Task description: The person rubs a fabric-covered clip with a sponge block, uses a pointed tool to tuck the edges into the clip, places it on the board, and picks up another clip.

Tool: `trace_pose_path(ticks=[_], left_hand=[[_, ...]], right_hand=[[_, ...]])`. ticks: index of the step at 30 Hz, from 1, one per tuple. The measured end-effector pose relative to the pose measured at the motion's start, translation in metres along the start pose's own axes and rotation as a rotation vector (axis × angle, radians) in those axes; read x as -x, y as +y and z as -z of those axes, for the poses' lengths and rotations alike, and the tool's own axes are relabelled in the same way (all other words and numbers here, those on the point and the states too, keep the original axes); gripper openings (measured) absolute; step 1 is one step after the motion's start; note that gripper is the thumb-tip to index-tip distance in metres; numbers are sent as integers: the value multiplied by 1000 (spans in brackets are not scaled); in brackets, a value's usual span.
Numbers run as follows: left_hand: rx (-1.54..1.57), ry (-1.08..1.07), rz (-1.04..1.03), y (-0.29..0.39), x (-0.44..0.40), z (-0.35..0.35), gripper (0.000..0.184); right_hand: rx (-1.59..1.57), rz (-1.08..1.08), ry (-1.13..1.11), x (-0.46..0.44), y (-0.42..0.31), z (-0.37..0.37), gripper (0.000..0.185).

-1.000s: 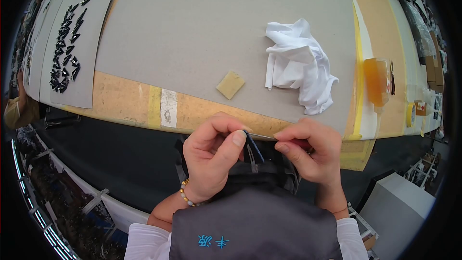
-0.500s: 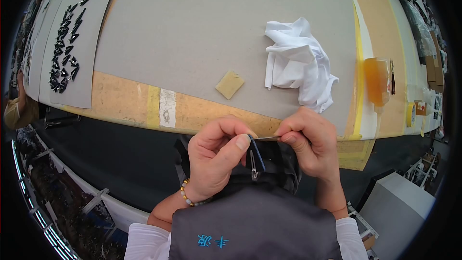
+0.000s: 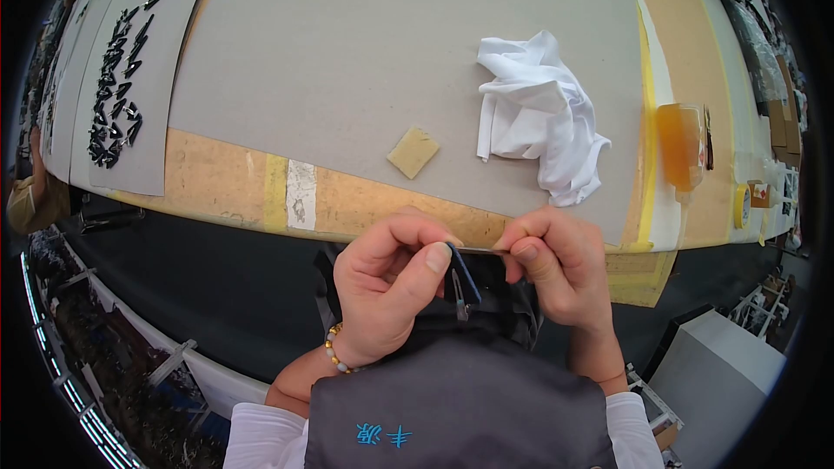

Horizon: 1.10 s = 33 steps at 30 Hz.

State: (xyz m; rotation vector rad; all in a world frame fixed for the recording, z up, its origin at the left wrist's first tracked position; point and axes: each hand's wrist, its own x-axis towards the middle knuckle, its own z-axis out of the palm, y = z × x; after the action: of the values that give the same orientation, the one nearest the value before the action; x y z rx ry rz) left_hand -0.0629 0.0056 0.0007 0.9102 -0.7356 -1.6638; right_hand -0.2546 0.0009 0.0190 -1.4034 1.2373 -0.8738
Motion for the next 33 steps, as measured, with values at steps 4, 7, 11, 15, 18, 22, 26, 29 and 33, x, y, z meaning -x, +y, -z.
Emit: trace_pose_path(ticks=[4, 7, 11, 15, 18, 22, 26, 29, 33], left_hand=[[-40, 4, -25, 1, -1, 0, 6], [-52, 3, -34, 0, -1, 1, 6], [-71, -2, -59, 1, -1, 1, 6], [-71, -11, -69, 0, -1, 2, 7], [-74, -12, -75, 0, -1, 2, 7], [-68, -12, -64, 1, 0, 2, 6], [-63, -9, -63, 2, -1, 0, 6], [-67, -8, -76, 1, -2, 0, 6], [-59, -1, -32, 4, -1, -1, 6]], right_hand=[[-46, -48, 15, 5, -1, -1, 8], [-44, -47, 24, 6, 0, -2, 16], [23, 50, 66, 4, 1, -2, 16], [96, 110, 79, 2, -4, -2, 14], [137, 94, 75, 3, -8, -1, 14], [173, 139, 62, 1, -6, 0, 8], [135, 97, 60, 4, -5, -1, 8], [90, 76, 41, 5, -2, -2, 10], [21, 2, 39, 7, -2, -5, 12]])
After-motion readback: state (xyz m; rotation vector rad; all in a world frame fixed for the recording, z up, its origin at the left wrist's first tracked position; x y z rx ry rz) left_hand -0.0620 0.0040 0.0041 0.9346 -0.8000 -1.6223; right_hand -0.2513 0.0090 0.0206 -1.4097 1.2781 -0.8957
